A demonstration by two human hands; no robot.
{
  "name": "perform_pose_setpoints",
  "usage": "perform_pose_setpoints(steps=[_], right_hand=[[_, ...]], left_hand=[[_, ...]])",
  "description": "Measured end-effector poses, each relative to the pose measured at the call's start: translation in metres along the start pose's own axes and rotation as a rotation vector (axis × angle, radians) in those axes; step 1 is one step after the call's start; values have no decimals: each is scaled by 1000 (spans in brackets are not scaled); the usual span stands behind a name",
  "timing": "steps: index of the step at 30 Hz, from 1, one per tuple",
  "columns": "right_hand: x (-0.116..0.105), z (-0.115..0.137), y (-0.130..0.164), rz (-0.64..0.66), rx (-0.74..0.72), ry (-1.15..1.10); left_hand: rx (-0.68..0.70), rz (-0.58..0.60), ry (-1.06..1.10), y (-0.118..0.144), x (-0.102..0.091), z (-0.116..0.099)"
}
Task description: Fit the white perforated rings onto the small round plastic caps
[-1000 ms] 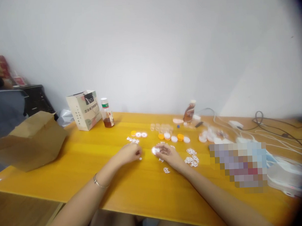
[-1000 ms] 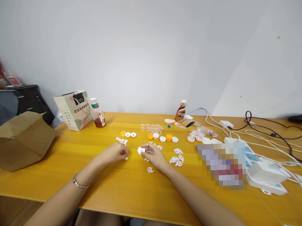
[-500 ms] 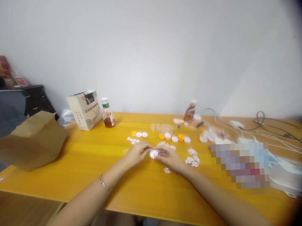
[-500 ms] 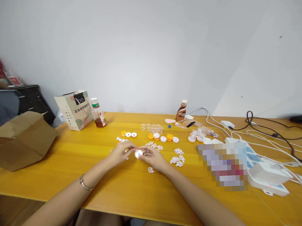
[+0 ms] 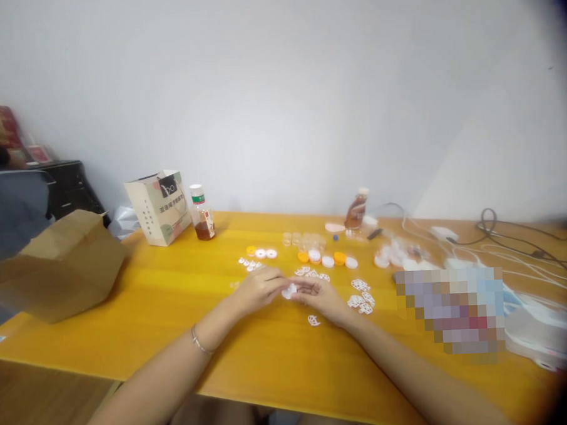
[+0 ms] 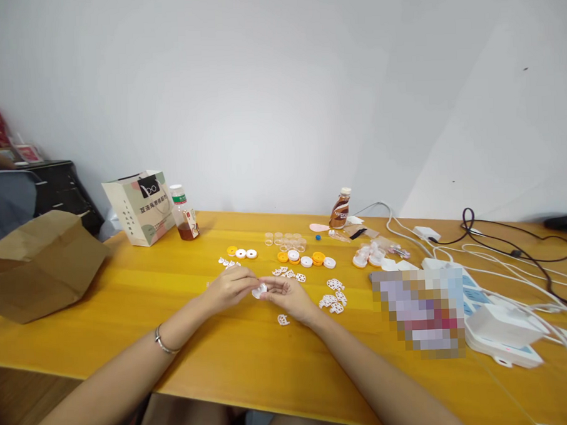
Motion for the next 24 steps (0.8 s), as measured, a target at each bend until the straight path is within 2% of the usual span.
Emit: perform_pose_setpoints(steps=[5,8,15,24], right_hand=[[0,-2,-1,10,18,-40],[0,-1,-1,21,10,-49],[-5,5,-2,-25,-66,-71],[-5,11,0,-46,-117,-38]], left_hand=[[93,-80,3,-1,-5,-3],[111,-76,31,-2,-8,-6],[29,-14,100,-4,-19,-11],[-55,23,268,-3,-15,-6]])
Point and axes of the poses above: each hand's wrist, its own y-axis away from the middle knuckle, its own x-axis out of the palm, z = x × y, the point moved 7 cm from there along -y, towards the middle knuckle, and after that the axes turned 10 degrees about -z, right-handed, at the moved point
